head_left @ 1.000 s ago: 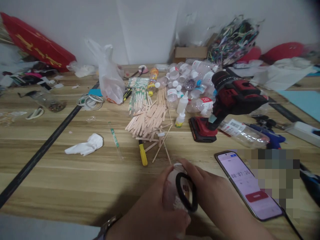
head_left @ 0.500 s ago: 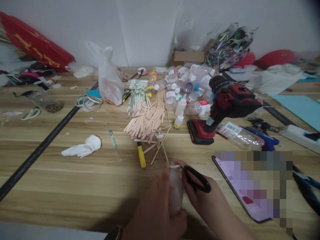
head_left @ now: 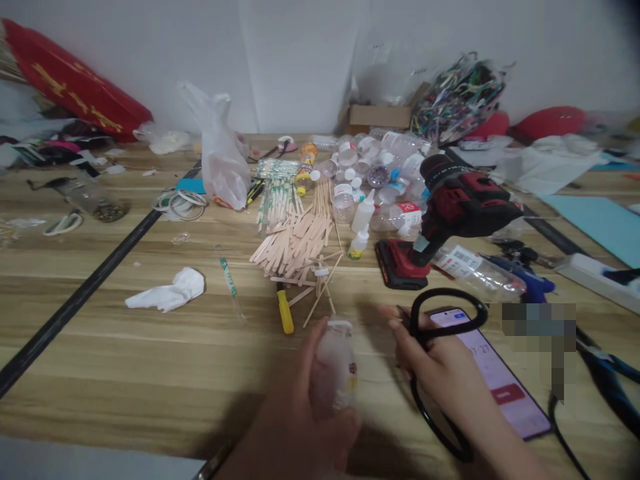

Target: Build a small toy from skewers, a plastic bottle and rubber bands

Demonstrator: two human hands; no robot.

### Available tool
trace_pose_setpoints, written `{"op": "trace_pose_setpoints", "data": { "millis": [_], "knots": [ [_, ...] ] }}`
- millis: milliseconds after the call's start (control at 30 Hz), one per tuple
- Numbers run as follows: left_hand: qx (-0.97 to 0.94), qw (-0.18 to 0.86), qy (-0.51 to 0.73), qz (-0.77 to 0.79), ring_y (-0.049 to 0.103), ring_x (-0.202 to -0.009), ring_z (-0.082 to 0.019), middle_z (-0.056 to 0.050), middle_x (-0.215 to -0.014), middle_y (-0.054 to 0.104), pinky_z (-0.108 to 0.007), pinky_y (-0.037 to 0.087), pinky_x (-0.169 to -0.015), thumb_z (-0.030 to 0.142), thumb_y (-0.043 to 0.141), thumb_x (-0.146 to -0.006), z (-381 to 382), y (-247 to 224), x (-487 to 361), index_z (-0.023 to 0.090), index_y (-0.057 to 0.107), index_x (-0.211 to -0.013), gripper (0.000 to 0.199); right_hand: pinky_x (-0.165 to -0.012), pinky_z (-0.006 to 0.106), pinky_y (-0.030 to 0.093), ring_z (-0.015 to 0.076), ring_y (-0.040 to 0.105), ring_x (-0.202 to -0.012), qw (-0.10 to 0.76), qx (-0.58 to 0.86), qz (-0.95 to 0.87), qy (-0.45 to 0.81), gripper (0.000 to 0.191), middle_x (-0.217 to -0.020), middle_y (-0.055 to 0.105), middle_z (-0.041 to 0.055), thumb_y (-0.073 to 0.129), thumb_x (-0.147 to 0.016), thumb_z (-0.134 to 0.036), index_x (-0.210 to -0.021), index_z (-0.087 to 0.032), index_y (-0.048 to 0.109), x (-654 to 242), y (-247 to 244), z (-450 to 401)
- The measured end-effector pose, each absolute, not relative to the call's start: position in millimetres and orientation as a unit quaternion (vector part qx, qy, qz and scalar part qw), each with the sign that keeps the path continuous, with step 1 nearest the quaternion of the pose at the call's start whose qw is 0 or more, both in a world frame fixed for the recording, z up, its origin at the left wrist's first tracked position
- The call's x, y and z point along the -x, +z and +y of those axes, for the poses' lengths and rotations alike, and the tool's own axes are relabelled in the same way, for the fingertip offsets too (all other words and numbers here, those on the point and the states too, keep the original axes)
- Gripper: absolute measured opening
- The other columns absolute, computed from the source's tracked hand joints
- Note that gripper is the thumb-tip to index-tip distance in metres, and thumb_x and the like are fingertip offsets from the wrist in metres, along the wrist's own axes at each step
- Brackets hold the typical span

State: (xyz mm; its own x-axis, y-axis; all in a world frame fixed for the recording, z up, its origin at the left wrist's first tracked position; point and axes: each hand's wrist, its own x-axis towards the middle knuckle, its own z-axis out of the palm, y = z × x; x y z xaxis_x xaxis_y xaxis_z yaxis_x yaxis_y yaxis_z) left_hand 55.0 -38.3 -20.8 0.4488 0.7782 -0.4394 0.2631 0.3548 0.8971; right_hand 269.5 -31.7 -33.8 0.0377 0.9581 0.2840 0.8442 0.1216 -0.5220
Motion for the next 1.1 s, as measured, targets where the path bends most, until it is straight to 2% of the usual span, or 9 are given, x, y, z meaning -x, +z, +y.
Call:
{"op": "trace_pose_setpoints", "data": {
  "millis": [100, 167, 267, 467, 600, 800, 933, 1000, 1100],
  "knots": [
    [-0.382, 0.801, 0.226, 0.402, 0.064, -0.071, -0.016, 0.000, -0.096, 0.067, -0.026, 0.049, -0.062, 0.020, 0.069, -0.063, -34, -23, -51, 0.032, 0.027, -0.146, 0.093, -0.069, 0.034, 0.062, 0.0243, 0.075, -0.076, 0.319, 0.608, -0.714, 0.138, 0.031, -0.083, 0.077, 0.0093, 0.046, -0.096, -0.026, -0.110, -0.014, 0.070, -258, -30, -38],
    [-0.296, 0.860, 0.234, 0.343, 0.065, -0.068, -0.014, 0.001, -0.093, 0.066, -0.024, 0.048, -0.059, 0.019, 0.075, -0.058, -32, -26, -51, 0.031, 0.029, -0.143, 0.097, -0.077, 0.034, 0.062, 0.0237, 0.075, -0.085, 0.322, 0.584, -0.725, 0.174, 0.032, -0.092, 0.077, 0.0102, 0.047, -0.095, -0.023, -0.119, -0.013, 0.066, -250, -27, -42],
    [-0.227, 0.903, 0.242, 0.274, 0.068, -0.067, -0.015, 0.000, -0.094, 0.067, -0.025, 0.050, -0.059, 0.023, 0.082, -0.056, -33, -31, -50, 0.029, 0.035, -0.139, 0.096, -0.078, 0.031, 0.062, 0.0221, 0.075, -0.089, 0.337, 0.571, -0.718, 0.212, 0.034, -0.097, 0.077, 0.0094, 0.048, -0.095, -0.023, -0.125, -0.014, 0.062, -242, -22, -48],
    [-0.218, 0.904, 0.274, 0.246, 0.069, -0.079, -0.016, 0.000, -0.096, 0.067, -0.026, 0.052, -0.067, 0.027, 0.087, -0.059, -36, -40, -47, 0.027, 0.049, -0.128, 0.078, -0.061, 0.020, 0.060, 0.0152, 0.075, -0.070, 0.329, 0.554, -0.733, 0.216, 0.045, -0.090, 0.079, 0.0024, 0.046, -0.095, -0.016, -0.139, -0.021, 0.053, -240, -18, -51],
    [-0.231, 0.903, 0.269, 0.241, 0.069, -0.080, -0.017, 0.000, -0.099, 0.067, -0.028, 0.051, -0.069, 0.023, 0.085, -0.061, -37, -43, -46, 0.029, 0.052, -0.127, 0.075, -0.065, 0.019, 0.060, 0.0145, 0.075, -0.073, 0.336, 0.537, -0.738, 0.231, 0.048, -0.092, 0.079, 0.0026, 0.043, -0.093, -0.012, -0.139, -0.020, 0.053, -239, -14, -47],
    [-0.232, 0.896, 0.256, 0.277, 0.069, -0.077, -0.017, -0.001, -0.097, 0.068, -0.026, 0.049, -0.066, 0.030, 0.088, -0.058, -36, -37, -47, 0.027, 0.052, -0.127, 0.078, -0.076, 0.021, 0.060, 0.0177, 0.075, -0.094, 0.305, 0.537, -0.739, 0.269, 0.046, -0.109, 0.077, 0.0085, 0.043, -0.095, -0.014, -0.140, -0.015, 0.051, -242, -14, -48],
    [-0.258, 0.878, 0.263, 0.304, 0.068, -0.074, -0.016, -0.002, -0.095, 0.067, -0.026, 0.047, -0.066, 0.044, 0.087, -0.062, -38, -33, -48, 0.024, 0.054, -0.124, 0.073, -0.087, 0.026, 0.058, 0.0216, 0.062, -0.119, 0.287, 0.541, -0.741, 0.276, 0.047, -0.138, 0.060, 0.0116, 0.042, -0.097, -0.016, -0.143, -0.016, 0.046, -245, -22, -54],
    [-0.268, 0.871, 0.267, 0.313, 0.066, -0.076, -0.015, -0.001, -0.093, 0.067, -0.027, 0.046, -0.069, 0.050, 0.082, -0.068, -39, -31, -49, 0.024, 0.055, -0.123, 0.067, -0.089, 0.027, 0.058, 0.0221, 0.059, -0.123, 0.287, 0.541, -0.735, 0.290, 0.048, -0.141, 0.057, 0.0110, 0.042, -0.097, -0.016, -0.146, -0.017, 0.043, -245, -25, -56],
    [-0.288, 0.857, 0.278, 0.324, 0.062, -0.079, -0.014, 0.000, -0.090, 0.066, -0.027, 0.044, -0.074, 0.052, 0.078, -0.073, -38, -31, -51, 0.025, 0.057, -0.120, 0.058, -0.093, 0.029, 0.056, 0.0208, 0.059, -0.123, 0.292, 0.539, -0.722, 0.320, 0.049, -0.137, 0.061, 0.0098, 0.041, -0.097, -0.015, -0.145, -0.018, 0.043, -243, -26, -55]
  ]
}}
